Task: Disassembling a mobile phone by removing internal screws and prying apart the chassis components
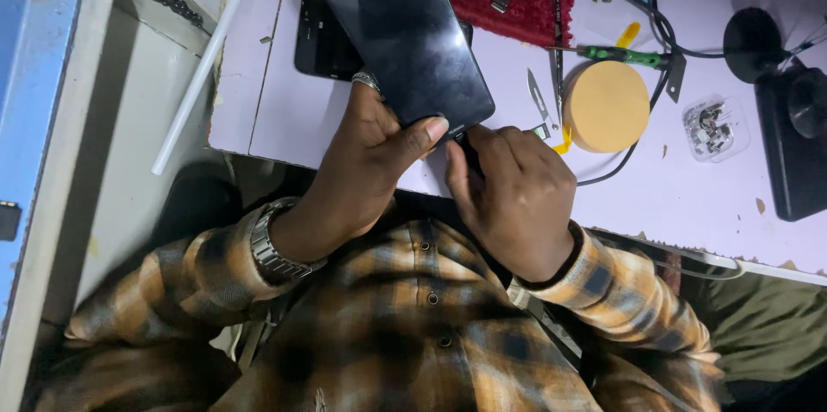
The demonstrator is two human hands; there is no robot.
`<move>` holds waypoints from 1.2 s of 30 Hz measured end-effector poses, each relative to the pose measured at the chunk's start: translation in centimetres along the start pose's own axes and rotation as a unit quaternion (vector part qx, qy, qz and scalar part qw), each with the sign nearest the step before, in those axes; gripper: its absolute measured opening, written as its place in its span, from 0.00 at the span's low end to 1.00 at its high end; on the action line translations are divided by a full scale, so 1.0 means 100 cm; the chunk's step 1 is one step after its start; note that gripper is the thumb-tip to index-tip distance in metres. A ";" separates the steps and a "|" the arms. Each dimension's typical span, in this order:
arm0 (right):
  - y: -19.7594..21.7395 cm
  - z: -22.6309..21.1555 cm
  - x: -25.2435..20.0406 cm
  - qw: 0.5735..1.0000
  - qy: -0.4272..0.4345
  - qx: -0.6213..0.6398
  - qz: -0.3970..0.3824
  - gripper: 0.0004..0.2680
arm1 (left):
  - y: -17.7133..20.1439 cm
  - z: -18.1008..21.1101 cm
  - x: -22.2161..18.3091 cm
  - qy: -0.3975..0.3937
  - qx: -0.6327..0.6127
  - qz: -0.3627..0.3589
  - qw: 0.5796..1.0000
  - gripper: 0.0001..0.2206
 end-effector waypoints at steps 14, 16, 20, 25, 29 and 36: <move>0.015 0.019 0.004 0.999 -0.031 0.000 -0.025 0.05 | 0.003 0.001 -0.002 0.002 0.045 0.008 0.999 0.23; 0.024 0.030 0.009 0.999 -0.037 -0.023 -0.012 0.06 | 0.005 0.000 -0.001 -0.005 0.007 -0.008 1.000 0.23; 0.038 0.035 0.016 0.998 -0.028 -0.046 0.041 0.12 | 0.011 -0.003 0.002 0.041 0.005 0.000 0.999 0.18; 0.040 0.014 0.023 0.998 0.007 0.059 0.013 0.12 | 0.005 0.004 0.000 0.013 -0.072 -0.044 0.996 0.20; 0.029 0.015 0.029 0.936 -0.153 0.304 -0.092 0.14 | 0.002 0.014 0.001 -0.007 -0.125 -0.084 0.989 0.20; 0.028 0.024 0.047 0.839 -0.254 0.445 -0.181 0.07 | 0.008 0.008 0.004 0.037 -0.088 -0.095 0.991 0.23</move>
Point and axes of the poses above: each hand's wrist, its own x-axis towards the middle knuckle, its own y-axis out of the back of the hand, z = x × y, the point moved 2 cm from there along x, towards the middle knuckle, and after that the axes turned 1 degree about x, right-handed, at the moved point
